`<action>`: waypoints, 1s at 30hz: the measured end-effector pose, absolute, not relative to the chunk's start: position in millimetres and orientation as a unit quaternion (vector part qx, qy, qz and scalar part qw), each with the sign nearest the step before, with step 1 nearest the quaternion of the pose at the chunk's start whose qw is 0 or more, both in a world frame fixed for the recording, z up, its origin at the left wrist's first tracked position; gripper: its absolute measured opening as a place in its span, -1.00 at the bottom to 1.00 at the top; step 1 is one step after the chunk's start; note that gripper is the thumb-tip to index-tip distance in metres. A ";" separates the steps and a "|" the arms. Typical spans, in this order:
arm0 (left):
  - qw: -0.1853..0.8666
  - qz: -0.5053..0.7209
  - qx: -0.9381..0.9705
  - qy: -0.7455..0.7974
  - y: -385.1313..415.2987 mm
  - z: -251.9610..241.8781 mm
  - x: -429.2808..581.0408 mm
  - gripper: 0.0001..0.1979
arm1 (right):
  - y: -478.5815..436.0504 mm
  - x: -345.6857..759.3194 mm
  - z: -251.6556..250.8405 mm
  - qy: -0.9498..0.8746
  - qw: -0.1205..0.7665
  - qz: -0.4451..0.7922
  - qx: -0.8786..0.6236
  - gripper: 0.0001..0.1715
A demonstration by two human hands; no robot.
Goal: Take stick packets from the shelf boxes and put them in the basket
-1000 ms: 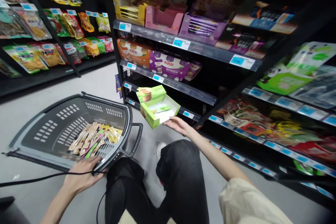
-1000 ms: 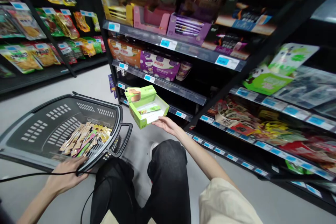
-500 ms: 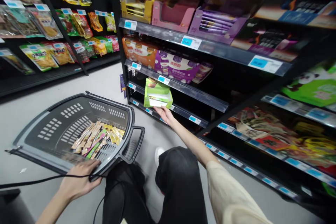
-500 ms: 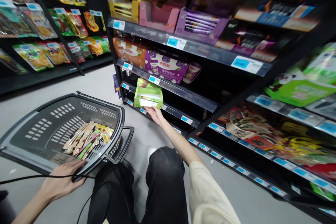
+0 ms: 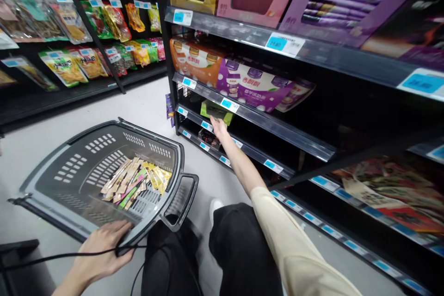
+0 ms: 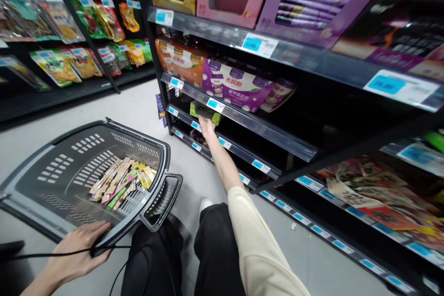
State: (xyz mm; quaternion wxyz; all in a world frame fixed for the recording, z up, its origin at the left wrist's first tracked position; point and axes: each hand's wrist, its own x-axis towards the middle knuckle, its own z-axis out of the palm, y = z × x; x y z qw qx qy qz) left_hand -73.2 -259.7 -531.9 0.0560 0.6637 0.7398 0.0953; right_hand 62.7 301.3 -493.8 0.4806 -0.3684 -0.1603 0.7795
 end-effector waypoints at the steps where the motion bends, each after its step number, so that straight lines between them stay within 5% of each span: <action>1: 0.048 0.096 0.666 0.738 -260.8 -534.2 -74.1 -0.68 | 304.4 60.0 -496.1 -0.157 0.480 0.779 -0.372 -0.65; 20: 0.013 0.090 0.693 0.715 -261.1 -533.0 -78.0 -0.63 | 290.8 77.9 -487.9 -0.249 0.429 0.766 -0.409 -0.57; 23: 0.027 0.104 0.688 0.718 -260.3 -532.3 -77.5 -0.64 | 289.0 87.4 -481.3 -0.508 0.406 0.603 -0.461 -0.55; 27: 0.001 0.126 0.705 0.698 -258.6 -530.9 -78.3 -0.66 | 289.3 94.0 -471.4 -0.811 0.147 0.263 -0.502 -0.43; 30: 0.014 0.118 0.709 0.695 -254.9 -521.9 -73.4 -0.66 | 283.6 88.7 -469.0 -0.844 0.035 0.179 -0.504 -0.46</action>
